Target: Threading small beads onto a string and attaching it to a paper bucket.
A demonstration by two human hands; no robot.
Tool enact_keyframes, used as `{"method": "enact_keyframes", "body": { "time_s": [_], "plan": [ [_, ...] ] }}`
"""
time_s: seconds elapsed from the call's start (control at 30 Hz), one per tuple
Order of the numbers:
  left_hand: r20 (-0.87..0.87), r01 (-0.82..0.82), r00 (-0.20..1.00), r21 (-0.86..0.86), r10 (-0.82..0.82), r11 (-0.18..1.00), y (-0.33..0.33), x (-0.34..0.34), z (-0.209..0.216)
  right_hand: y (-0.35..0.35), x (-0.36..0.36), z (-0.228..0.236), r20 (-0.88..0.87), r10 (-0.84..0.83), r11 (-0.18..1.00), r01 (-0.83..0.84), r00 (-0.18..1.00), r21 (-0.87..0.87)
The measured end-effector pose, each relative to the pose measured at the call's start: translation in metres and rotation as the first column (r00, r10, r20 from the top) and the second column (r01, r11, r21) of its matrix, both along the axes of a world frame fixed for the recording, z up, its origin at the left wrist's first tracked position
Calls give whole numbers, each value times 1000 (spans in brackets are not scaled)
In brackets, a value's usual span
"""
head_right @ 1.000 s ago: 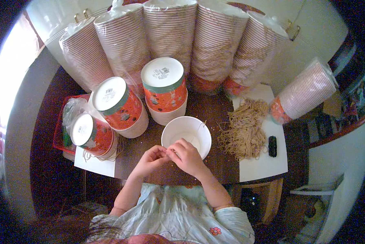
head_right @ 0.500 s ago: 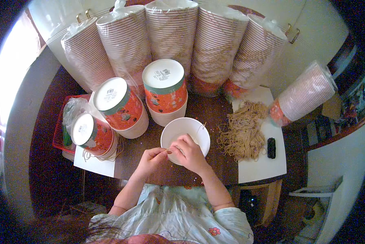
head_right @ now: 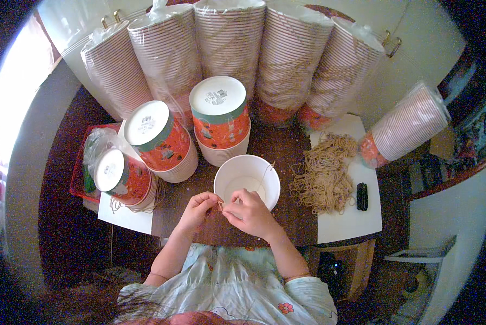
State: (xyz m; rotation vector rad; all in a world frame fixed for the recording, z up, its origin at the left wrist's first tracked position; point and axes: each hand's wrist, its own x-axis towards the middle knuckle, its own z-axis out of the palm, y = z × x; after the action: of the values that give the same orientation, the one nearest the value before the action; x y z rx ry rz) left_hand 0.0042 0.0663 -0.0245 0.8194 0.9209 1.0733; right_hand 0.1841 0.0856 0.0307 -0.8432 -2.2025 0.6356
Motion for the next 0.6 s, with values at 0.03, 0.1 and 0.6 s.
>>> {"method": "enact_keyframes", "body": {
  "time_s": [0.03, 0.1, 0.6],
  "plan": [
    [0, 1, 1000, -1, -1, 1000, 0, 0, 3, 0, 0, 0, 41, 25, 1000, -25, 999, -1],
    [62, 17, 998, 21, -19, 1000, -1, 1, 11, -1, 0, -1, 82, 51, 999, -51, 995, -3],
    [-425, 162, 905, 343, -1, 925, -2, -6, 17, 7, -6, -5, -62, -38, 895, 7, 997, -445]
  ]
}}
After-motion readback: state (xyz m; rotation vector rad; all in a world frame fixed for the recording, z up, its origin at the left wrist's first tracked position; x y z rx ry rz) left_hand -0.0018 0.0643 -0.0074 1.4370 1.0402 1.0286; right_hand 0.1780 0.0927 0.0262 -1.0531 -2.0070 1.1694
